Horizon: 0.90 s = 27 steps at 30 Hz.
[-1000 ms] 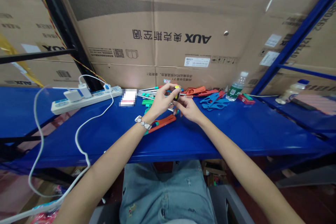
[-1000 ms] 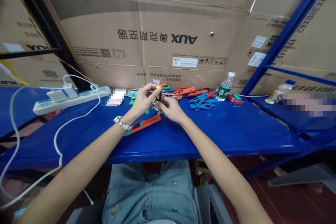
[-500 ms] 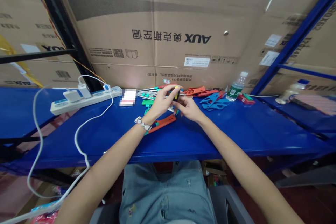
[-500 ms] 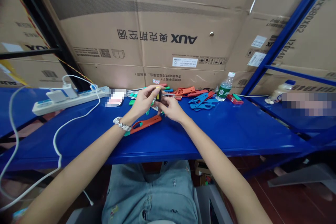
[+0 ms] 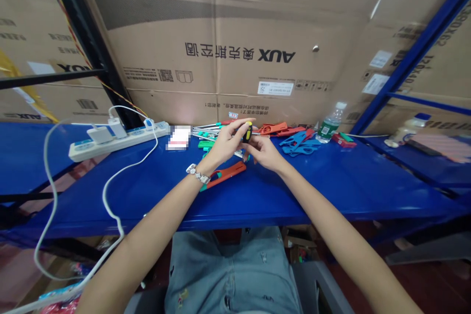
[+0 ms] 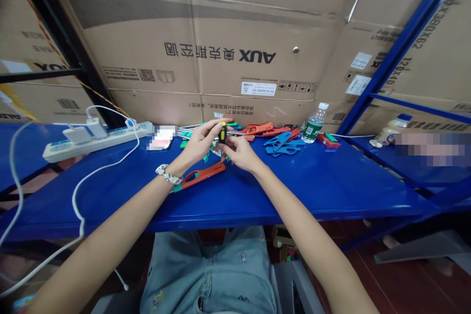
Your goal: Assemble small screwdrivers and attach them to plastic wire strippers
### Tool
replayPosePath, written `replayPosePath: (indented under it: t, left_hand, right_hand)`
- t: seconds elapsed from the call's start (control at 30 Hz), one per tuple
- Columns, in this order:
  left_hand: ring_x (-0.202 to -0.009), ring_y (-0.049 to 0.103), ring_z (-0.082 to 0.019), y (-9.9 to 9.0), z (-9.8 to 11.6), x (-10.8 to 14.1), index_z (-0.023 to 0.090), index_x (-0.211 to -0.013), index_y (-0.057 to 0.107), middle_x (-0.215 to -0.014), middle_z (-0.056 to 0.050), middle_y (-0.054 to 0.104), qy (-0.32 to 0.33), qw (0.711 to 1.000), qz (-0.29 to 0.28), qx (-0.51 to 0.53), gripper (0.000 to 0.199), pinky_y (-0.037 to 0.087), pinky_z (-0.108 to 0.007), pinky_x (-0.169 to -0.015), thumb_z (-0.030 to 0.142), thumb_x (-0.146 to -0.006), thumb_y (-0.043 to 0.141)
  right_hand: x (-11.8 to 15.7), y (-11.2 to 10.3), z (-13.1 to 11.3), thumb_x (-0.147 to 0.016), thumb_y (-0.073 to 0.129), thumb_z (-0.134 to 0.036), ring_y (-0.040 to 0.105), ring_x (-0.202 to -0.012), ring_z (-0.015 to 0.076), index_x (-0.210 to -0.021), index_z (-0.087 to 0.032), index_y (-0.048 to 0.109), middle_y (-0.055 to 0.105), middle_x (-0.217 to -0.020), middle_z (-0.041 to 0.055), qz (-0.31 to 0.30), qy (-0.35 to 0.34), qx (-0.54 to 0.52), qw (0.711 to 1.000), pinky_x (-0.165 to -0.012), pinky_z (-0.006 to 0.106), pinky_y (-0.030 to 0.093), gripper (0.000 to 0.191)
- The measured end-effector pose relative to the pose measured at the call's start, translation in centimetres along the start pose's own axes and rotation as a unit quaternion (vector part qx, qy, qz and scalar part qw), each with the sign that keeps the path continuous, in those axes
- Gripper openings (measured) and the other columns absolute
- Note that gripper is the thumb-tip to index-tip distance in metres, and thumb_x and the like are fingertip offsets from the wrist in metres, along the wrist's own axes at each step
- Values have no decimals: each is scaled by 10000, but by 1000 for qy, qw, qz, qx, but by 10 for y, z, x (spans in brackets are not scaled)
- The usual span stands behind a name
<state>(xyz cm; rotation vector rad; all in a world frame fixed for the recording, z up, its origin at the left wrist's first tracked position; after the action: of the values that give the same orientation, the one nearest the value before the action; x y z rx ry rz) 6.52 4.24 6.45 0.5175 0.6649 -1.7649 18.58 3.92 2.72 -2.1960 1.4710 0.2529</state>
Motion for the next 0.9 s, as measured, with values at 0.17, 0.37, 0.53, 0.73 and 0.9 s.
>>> replayPosePath:
  t: [0.17,0.37,0.53,0.73,0.9]
  left_hand:
    - [-790,644,-158,-5,-3,-3,216,-842,648,-874,-36,689,30,995,96,-5,358,523,-298,-703,535,-830,810]
    - [-963,683,-200,-3,4,-1,215,-985,685,-1023,-84,729,22,998,64,-12,344,549,-323,-803,550,-911,716]
    - [-868,688,-189,-2,4,-1,202,-956,721,-944,-77,747,9,1000,9,5,400,550,-310,-742,587,-966,611]
    - [-850,680,-180,-6,-1,-4,210,-780,629,-883,-46,714,23,993,112,-16,361,535,-313,-747,495,-794,850]
    - [-1050,693,-222,-2,3,-1,217,-1057,705,-1089,-102,752,21,1000,18,-9,374,553,-349,-879,564,-983,588]
  right_hand:
    - [1,-1,5,-785,801,-615,625,-526,170,-915,-233,627,672,-722,4,92,-18,27,995,-463,300,498,439]
    - [-3,1,4,-757,808,-649,643,-515,189,-760,-239,523,634,-620,-11,64,1,-8,998,-408,278,435,499]
    - [-2,7,0,-838,727,-646,670,-554,180,-901,-212,628,670,-699,5,-34,16,-1,999,-384,245,414,450]
    - [-1,0,10,-699,858,-630,631,-527,182,-795,-252,521,631,-646,-17,116,-2,13,993,-448,295,482,515]
    - [-2,-2,5,-760,795,-662,662,-556,212,-760,-246,520,660,-659,14,43,5,-4,999,-449,305,476,499]
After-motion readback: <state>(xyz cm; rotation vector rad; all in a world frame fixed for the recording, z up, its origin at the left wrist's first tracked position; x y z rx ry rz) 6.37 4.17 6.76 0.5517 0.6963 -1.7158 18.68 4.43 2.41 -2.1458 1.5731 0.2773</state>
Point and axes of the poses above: each hand's wrist, its own x-axis away from the middle knuckle, its own y-axis out of the palm, z = x × y, the point moved 6 cm from there along -x, towards the middle knuckle
